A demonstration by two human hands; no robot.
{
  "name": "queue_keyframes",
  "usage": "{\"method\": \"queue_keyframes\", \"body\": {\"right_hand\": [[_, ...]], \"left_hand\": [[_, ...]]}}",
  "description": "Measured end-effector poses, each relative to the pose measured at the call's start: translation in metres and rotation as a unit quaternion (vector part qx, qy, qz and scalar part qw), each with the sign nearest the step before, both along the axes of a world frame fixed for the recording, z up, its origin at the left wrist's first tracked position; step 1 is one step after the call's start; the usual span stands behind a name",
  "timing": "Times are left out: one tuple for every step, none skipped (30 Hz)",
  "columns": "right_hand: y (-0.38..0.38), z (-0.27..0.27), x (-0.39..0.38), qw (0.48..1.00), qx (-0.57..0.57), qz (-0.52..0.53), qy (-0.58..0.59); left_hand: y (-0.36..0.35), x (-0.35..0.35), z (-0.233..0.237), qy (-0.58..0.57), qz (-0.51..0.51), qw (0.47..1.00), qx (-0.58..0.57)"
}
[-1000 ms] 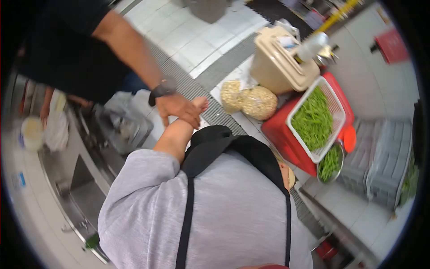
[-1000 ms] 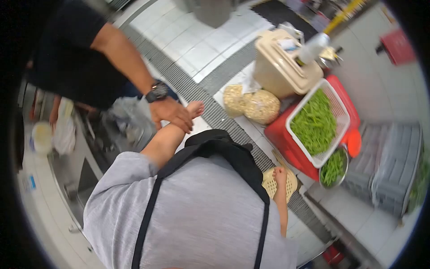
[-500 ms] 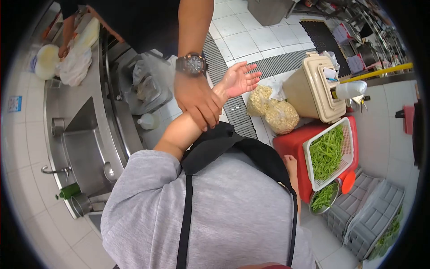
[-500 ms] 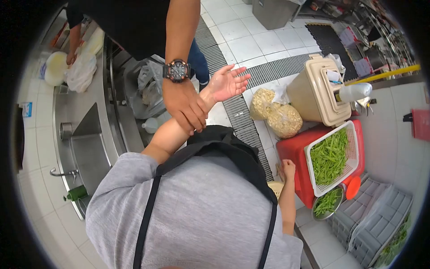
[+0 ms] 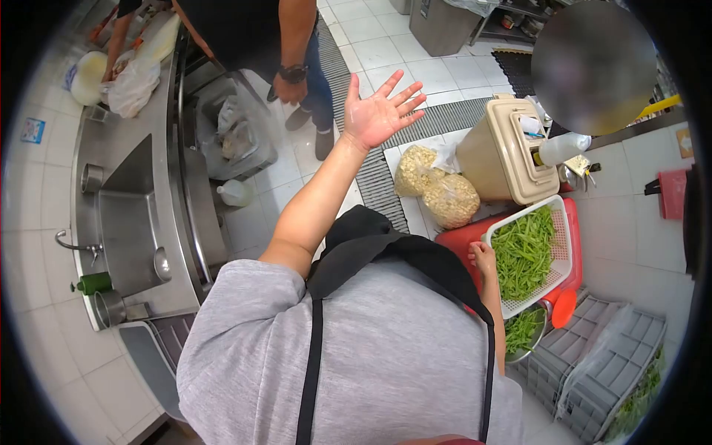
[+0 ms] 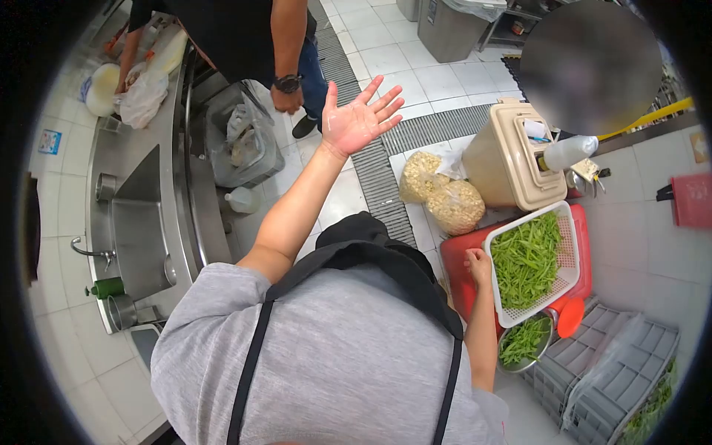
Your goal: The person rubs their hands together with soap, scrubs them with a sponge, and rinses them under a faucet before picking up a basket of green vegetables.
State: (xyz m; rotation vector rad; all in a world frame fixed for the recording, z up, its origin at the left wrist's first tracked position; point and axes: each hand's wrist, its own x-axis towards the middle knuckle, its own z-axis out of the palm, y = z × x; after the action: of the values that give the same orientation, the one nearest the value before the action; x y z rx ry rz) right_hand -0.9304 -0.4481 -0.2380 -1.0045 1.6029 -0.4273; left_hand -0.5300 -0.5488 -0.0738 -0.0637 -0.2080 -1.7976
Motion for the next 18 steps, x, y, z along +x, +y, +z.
{"method": "queue_keyframes", "body": {"right_hand": [[0.004,-0.004,-0.013,1.0,0.005,0.002,0.003],[0.006,-0.007,-0.023,1.0,0.009,0.005,0.006],[0.008,-0.008,-0.03,1.0,0.008,0.01,0.008],[0.008,-0.009,-0.035,1.0,0.013,0.013,0.011],[0.004,-0.01,-0.039,1.0,0.016,0.018,0.014],[0.002,0.007,-0.031,0.999,0.013,0.03,0.036],[-0.004,0.008,-0.028,0.998,0.01,0.042,0.038],[-0.01,0.006,-0.026,0.998,0.0,0.055,0.034],[-0.018,0.003,-0.024,0.997,-0.012,0.069,0.029],[-0.027,-0.003,-0.023,0.994,-0.022,0.103,0.01],[-0.035,-0.01,-0.017,0.991,-0.053,0.12,0.011],[-0.045,-0.012,-0.008,0.987,-0.063,0.148,0.025],[-0.052,-0.012,0.002,0.982,-0.073,0.173,0.039],[-0.058,-0.019,0.011,0.971,-0.109,0.209,0.031],[-0.065,-0.025,0.021,0.959,-0.143,0.243,0.023],[-0.067,-0.015,0.037,0.968,-0.103,0.229,-0.011],[-0.067,-0.005,0.055,0.973,-0.061,0.216,-0.045],[-0.069,0.002,0.071,0.972,-0.045,0.223,-0.051]], "left_hand": [[0.003,-0.007,-0.001,-0.005,-0.002,1.0,0.003],[0.006,-0.012,-0.003,-0.009,-0.002,1.0,0.007],[0.009,-0.015,-0.005,-0.007,0.003,1.0,0.006],[0.012,-0.018,-0.007,-0.007,0.007,1.0,0.012],[0.015,-0.02,-0.009,-0.007,0.014,1.0,0.018],[0.02,-0.022,-0.007,-0.013,0.027,0.999,0.026],[0.025,-0.022,-0.007,-0.012,0.04,0.999,0.024],[0.029,-0.02,-0.009,-0.01,0.042,0.999,0.028],[0.034,-0.017,-0.01,-0.008,0.047,0.998,0.031],[0.041,-0.014,-0.01,-0.009,0.057,0.998,0.038],[0.049,-0.009,-0.011,-0.009,0.077,0.997,0.026],[0.056,-0.002,-0.013,-0.017,0.083,0.996,0.026],[0.065,0.004,-0.011,-0.025,0.086,0.996,0.026],[0.075,0.011,-0.009,-0.03,0.106,0.993,0.043],[0.086,0.02,-0.008,-0.029,0.121,0.992,0.031],[0.098,0.03,-0.008,-0.03,0.134,0.99,0.031],[0.109,0.041,-0.008,-0.029,0.149,0.988,0.03],[0.122,0.051,-0.007,-0.027,0.166,0.986,0.018]]}}
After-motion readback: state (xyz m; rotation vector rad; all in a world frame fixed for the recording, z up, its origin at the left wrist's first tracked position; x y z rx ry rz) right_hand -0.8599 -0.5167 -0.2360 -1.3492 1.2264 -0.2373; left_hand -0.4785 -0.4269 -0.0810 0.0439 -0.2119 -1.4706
